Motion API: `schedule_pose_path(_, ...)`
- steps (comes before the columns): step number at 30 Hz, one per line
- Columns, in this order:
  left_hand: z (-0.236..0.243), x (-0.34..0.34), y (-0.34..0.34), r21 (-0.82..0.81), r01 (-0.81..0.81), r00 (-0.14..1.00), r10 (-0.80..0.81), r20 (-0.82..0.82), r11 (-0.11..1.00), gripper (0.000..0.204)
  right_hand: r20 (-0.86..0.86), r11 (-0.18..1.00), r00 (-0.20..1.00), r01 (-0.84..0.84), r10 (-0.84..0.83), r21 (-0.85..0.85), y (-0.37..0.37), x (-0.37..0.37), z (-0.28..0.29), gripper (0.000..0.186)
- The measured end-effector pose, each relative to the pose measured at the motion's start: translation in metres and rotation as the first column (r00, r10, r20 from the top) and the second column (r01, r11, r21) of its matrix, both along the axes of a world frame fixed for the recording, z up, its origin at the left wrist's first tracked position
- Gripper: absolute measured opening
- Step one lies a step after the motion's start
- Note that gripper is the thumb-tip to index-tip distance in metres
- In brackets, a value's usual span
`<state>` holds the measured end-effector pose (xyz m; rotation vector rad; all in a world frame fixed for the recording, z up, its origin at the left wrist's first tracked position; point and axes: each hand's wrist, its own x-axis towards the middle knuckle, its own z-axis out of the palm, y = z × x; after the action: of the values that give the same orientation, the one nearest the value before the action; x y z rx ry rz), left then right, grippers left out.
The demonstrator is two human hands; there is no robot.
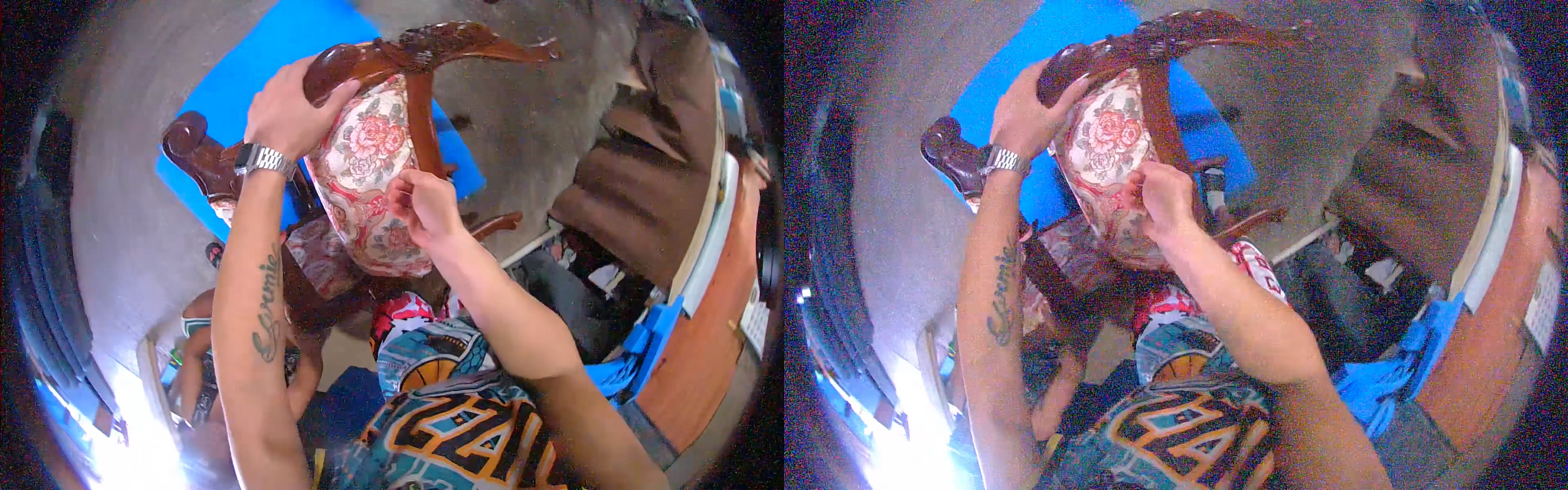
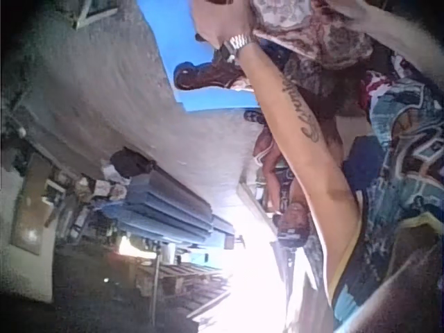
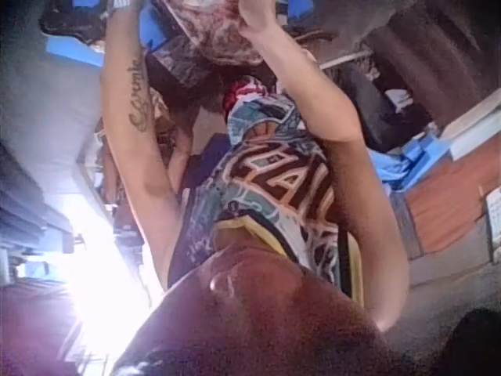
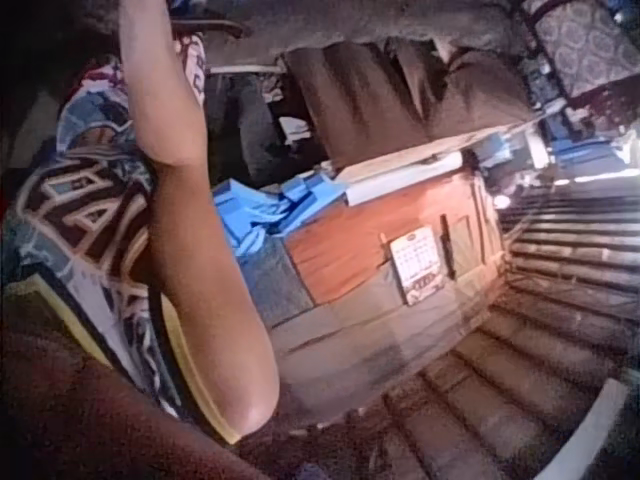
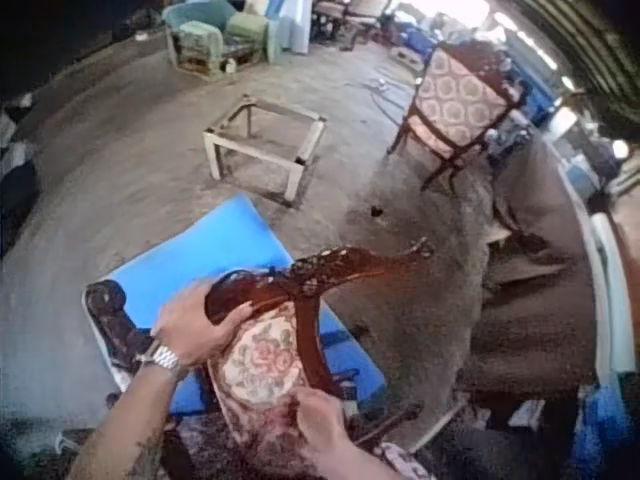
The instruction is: The person sews upholstery fabric onto a wooden chair using a needle and thread, then walks across the workshop and picks up an office chair seat.
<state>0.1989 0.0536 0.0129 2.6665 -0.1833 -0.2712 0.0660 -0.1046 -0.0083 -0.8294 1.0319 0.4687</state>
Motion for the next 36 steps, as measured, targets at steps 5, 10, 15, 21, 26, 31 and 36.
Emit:
schedule_pose_path(5,0.007,-0.002,-0.002,0.031,0.012,1.0,-0.011,-0.027,0.999,0.075,0.063,0.951,0.954,0.299,-0.294,-0.082,0.024,-0.005,0.004,0.011)
schedule_pose_path(10,0.004,0.001,-0.001,-0.014,0.015,0.998,-0.016,-0.055,1.0,0.075,0.031,0.849,0.878,0.471,-0.478,-0.242,0.045,0.005,-0.01,0.012)
schedule_pose_path(15,0.005,-0.001,0.0,-0.03,0.02,0.999,-0.021,-0.027,0.999,0.072,0.044,0.741,0.84,0.501,-0.541,-0.447,0.057,0.012,-0.03,0.012)
schedule_pose_path(21,0.002,-0.002,0.0,-0.052,0.005,0.999,-0.007,-0.049,0.999,0.073,0.165,0.664,0.78,0.606,-0.603,-0.438,0.066,0.008,-0.041,0.018)
schedule_pose_path(26,0.0,0.0,0.001,-0.048,0.024,0.999,-0.025,-0.026,0.999,0.074,0.214,0.624,0.769,0.621,-0.602,-0.475,0.07,0.003,-0.049,0.023)
schedule_pose_path(31,0.0,-0.001,0.001,-0.073,0.038,0.999,-0.039,-0.019,0.997,0.073,0.156,0.649,0.804,0.563,-0.574,-0.512,0.068,0.001,-0.053,0.014)
schedule_pose_path(36,0.0,0.0,0.001,-0.063,0.025,0.999,-0.027,-0.034,0.998,0.07,0.142,0.623,0.744,0.635,-0.653,-0.456,0.07,-0.002,-0.055,0.014)
